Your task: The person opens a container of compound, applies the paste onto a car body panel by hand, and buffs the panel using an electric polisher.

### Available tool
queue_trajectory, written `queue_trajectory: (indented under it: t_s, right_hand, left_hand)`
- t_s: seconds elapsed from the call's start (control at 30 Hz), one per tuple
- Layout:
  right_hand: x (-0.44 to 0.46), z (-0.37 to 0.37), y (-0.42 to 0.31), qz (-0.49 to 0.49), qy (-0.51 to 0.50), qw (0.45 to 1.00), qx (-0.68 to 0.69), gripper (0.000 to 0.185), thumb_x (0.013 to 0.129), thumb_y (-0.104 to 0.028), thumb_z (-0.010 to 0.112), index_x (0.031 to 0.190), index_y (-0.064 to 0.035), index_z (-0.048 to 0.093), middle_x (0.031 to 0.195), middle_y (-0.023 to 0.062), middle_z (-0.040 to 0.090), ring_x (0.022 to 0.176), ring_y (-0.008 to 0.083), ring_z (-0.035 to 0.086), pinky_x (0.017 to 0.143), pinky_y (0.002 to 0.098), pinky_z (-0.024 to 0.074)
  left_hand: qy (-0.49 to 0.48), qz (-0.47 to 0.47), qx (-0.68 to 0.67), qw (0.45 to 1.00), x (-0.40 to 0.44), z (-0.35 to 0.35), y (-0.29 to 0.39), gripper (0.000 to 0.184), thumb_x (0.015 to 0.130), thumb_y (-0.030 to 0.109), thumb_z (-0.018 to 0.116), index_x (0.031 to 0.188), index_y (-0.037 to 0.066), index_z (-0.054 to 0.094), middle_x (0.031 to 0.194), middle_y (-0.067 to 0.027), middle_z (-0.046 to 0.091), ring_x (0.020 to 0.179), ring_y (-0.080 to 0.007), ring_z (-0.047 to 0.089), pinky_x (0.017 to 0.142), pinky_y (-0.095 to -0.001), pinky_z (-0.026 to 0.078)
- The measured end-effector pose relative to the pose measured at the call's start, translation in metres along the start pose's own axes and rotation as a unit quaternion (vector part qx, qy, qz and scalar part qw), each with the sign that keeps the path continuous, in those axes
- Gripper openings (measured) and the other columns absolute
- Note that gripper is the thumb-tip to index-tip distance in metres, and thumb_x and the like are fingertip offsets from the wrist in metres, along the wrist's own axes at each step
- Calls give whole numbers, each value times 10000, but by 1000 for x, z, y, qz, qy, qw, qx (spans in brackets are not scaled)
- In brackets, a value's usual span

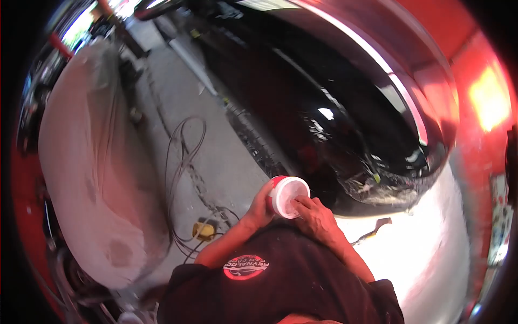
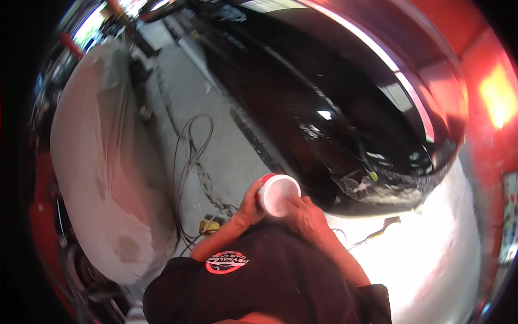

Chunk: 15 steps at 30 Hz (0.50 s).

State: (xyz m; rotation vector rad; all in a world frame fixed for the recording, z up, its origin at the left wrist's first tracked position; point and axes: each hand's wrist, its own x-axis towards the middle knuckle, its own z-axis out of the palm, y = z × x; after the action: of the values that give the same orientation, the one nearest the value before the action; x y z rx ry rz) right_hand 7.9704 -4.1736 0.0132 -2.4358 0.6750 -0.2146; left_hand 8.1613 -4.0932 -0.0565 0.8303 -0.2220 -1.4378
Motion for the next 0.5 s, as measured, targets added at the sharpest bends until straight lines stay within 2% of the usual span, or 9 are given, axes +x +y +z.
queue_trajectory:
  t_s: [0.03, 0.1, 0.2, 0.23, 0.27, 0.33, 0.37, 0.5]
  right_hand:
    - [-5, 0, 7, 1, -3, 1000, 6, 402, 796, -155, 761, 1181, -100, 658, 1216, 55, 635, 987, 334, 622, 836, 440, 564]
    - [-16, 4, 20, 4, -14, 1000, 21, 395, 794, -150, 758, 1171, -99, 650, 1215, 58, 630, 982, 336, 618, 835, 436, 562]
    - [-33, -9, 23, -1, 27, 999, 29, 384, 807, -156, 751, 1169, -107, 632, 1208, 64, 619, 959, 332, 614, 827, 429, 556]
    - [-38, -9, 27, -1, 30, 999, 30, 384, 818, -166, 744, 1175, -106, 619, 1182, 67, 605, 933, 315, 604, 810, 418, 549]
    - [-46, -15, 27, 9, 59, 998, 33, 319, 828, -176, 720, 1122, -94, 625, 1148, 72, 600, 922, 316, 603, 801, 421, 554]
    - [-55, -24, 25, 7, 107, 994, 32, 211, 848, -197, 671, 1014, -71, 637, 1079, 80, 591, 899, 317, 600, 784, 428, 566]
    - [-58, -29, 23, 9, 134, 991, -6, 238, 829, -199, 691, 1014, -60, 635, 1046, 75, 582, 871, 297, 595, 760, 417, 562]
    - [-61, -12, 27, 71, 118, 989, -58, 322, 837, -163, 716, 1135, -74, 632, 1143, 63, 598, 880, 285, 572, 795, 399, 538]
  left_hand:
    - [-9, 42, 91, 995, 6, 1, -7, 495, 1051, 403, 444, 1366, 35, 545, 1305, -103, 626, 1226, -243, 592, 1089, -391, 438]
    - [-25, 6, 38, 999, 12, 9, -13, 500, 1043, 409, 445, 1364, 38, 546, 1318, -99, 614, 1225, -236, 588, 1087, -391, 441]
    - [-11, -52, 13, 998, 13, 37, -11, 492, 1043, 400, 437, 1363, 43, 547, 1318, -100, 613, 1223, -237, 589, 1080, -395, 446]
    - [-17, -49, 33, 998, 16, 42, -13, 503, 1026, 426, 464, 1361, 67, 572, 1324, -101, 633, 1227, -251, 603, 1069, -426, 472]
    - [-59, -35, 63, 996, 18, 47, -14, 507, 1044, 432, 413, 1356, 67, 576, 1331, -99, 629, 1227, -256, 603, 1071, -426, 471]
    - [-72, -64, 37, 995, 21, 66, -13, 514, 1044, 388, 395, 1403, 43, 525, 1355, -118, 603, 1254, -259, 582, 1092, -410, 443]
    - [-86, -74, 50, 992, 24, 70, -12, 524, 1046, 394, 388, 1413, 43, 517, 1361, -121, 601, 1260, -263, 579, 1096, -412, 441]
    - [-153, -119, 76, 978, 47, 69, -6, 559, 1051, 418, 369, 1448, 43, 490, 1385, -132, 590, 1281, -278, 566, 1110, -426, 432]
